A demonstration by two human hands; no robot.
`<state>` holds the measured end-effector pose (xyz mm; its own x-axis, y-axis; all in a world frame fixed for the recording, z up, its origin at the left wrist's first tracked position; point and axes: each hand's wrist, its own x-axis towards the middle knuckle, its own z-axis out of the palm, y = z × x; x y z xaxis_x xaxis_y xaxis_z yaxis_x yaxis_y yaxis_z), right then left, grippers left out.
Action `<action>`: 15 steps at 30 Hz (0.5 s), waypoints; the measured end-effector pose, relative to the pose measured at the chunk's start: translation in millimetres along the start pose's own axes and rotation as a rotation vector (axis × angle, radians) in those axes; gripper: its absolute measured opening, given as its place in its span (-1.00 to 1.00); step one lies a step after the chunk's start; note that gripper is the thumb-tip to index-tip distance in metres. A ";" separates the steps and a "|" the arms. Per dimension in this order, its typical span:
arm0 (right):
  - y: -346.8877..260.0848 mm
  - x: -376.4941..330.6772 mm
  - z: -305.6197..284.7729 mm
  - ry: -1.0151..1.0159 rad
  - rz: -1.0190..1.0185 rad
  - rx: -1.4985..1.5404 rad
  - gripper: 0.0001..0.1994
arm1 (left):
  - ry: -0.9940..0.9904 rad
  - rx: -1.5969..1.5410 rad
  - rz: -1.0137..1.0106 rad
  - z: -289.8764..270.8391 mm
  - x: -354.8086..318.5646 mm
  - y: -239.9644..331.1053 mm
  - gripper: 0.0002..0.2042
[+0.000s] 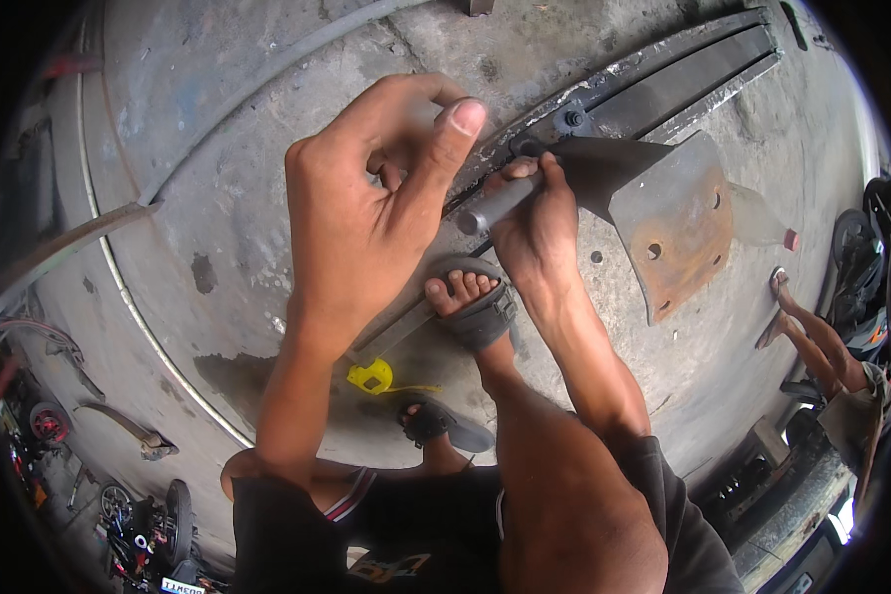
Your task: The person assembles a metal frame on the floor using a wrench and hammer. They position a metal plate, insert bolts, and tighten them while occasionally retrieving tools from a nearby toolbox.
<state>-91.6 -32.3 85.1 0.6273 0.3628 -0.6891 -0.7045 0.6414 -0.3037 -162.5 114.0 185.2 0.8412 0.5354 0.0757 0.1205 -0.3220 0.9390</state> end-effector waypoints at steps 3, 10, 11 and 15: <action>-16.5 9.1 7.7 -0.008 0.061 0.039 -0.71 | 0.106 -0.084 -0.057 -8.9 -10.6 -2.8 -0.60; 21.1 -57.0 76.2 -0.301 -0.405 -0.593 -0.75 | 0.193 -0.169 -0.173 -35.8 -22.3 -21.7 -0.40; 18.7 -54.0 101.0 -0.339 -0.340 -0.611 -0.73 | 0.223 -0.217 -0.213 -38.9 -24.9 -19.4 -0.38; 24.9 -14.5 123.4 -0.361 -0.250 -0.661 -0.73 | 0.161 -0.135 -0.276 -47.9 -33.0 -23.4 -0.50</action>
<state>-77.4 61.9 168.7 0.7822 0.5302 -0.3271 -0.5082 0.2394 -0.8273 -218.3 141.3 176.8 0.6913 0.7079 -0.1450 0.2515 -0.0476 0.9667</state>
